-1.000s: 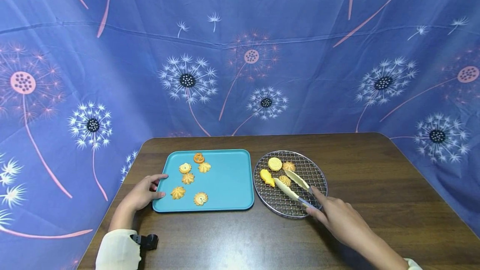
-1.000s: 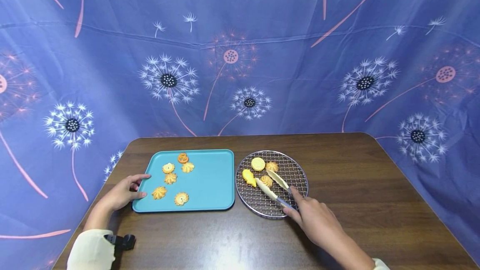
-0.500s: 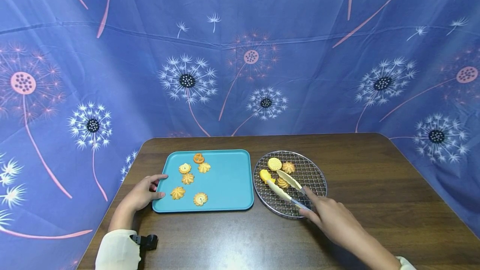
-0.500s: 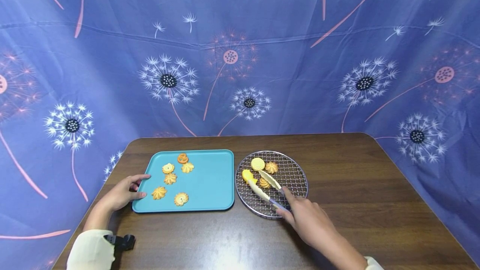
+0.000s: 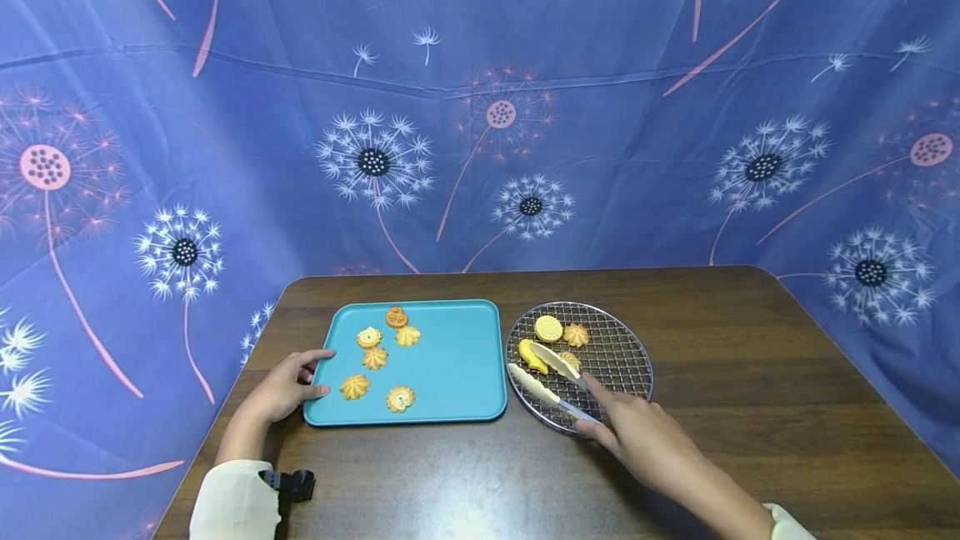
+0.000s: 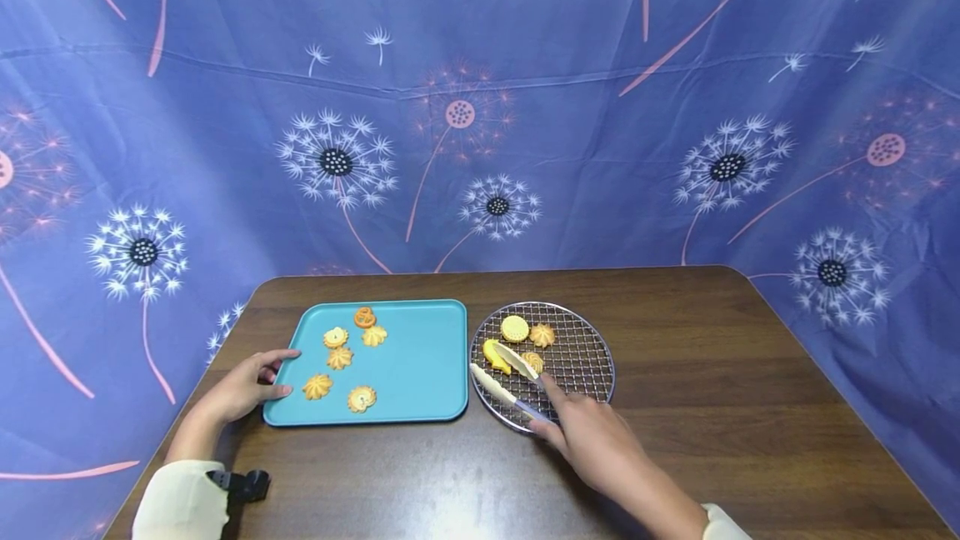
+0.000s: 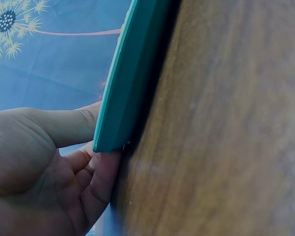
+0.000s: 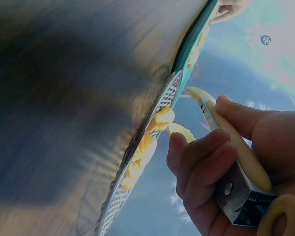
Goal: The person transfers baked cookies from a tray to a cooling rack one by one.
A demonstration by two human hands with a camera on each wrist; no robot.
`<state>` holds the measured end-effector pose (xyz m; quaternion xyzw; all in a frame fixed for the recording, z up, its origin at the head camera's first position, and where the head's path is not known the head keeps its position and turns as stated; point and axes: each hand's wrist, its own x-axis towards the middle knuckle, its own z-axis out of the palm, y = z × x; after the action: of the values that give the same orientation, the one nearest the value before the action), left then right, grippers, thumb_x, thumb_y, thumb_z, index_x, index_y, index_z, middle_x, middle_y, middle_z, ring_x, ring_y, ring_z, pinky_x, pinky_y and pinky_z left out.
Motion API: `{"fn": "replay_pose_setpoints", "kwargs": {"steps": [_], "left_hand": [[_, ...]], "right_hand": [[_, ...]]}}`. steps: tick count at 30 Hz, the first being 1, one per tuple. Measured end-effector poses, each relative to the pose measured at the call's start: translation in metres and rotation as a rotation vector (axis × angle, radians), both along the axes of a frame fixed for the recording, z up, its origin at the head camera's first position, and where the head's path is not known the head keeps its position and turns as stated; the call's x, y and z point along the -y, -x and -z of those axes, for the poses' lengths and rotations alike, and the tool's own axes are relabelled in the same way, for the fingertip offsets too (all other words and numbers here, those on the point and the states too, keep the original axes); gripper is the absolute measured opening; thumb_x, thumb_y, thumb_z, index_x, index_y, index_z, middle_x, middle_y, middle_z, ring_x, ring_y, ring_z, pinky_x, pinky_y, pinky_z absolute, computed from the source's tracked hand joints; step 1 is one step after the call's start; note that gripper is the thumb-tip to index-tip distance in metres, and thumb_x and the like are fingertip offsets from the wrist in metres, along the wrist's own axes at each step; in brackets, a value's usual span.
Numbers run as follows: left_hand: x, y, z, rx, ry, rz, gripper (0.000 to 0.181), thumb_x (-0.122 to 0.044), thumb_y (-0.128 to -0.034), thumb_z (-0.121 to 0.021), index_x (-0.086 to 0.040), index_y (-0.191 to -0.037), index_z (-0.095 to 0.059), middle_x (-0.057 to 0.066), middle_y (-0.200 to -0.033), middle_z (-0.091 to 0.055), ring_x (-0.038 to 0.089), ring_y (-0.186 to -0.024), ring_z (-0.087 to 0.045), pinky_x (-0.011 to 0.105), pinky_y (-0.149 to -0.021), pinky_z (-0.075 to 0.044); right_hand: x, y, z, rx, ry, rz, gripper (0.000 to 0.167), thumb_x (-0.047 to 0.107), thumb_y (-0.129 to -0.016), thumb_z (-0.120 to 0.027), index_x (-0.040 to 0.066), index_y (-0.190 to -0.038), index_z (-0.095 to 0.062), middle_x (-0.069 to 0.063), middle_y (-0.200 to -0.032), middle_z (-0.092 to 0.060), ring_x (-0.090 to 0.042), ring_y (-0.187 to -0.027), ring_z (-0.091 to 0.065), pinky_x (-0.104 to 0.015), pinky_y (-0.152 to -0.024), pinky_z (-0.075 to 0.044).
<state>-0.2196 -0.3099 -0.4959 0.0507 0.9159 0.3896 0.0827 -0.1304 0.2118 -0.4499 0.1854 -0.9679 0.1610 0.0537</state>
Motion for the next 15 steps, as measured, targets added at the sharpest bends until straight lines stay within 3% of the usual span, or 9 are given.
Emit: {"fn": "replay_pose_setpoints", "kwargs": {"steps": [15], "left_hand": [[0.0, -0.001, 0.0, 0.005, -0.015, -0.003, 0.057, 0.001, -0.0894, -0.076, 0.006, -0.142, -0.055, 0.015, -0.104, -0.052, 0.026, -0.089, -0.049, 0.039, -0.073, -0.043]], "right_hand": [[0.026, 0.001, -0.001, 0.027, 0.013, -0.042, 0.066, 0.043, -0.095, -0.072, 0.003, -0.146, -0.058, -0.023, -0.113, -0.073, -0.038, -0.102, -0.072, -0.052, -0.087, -0.057]]}}
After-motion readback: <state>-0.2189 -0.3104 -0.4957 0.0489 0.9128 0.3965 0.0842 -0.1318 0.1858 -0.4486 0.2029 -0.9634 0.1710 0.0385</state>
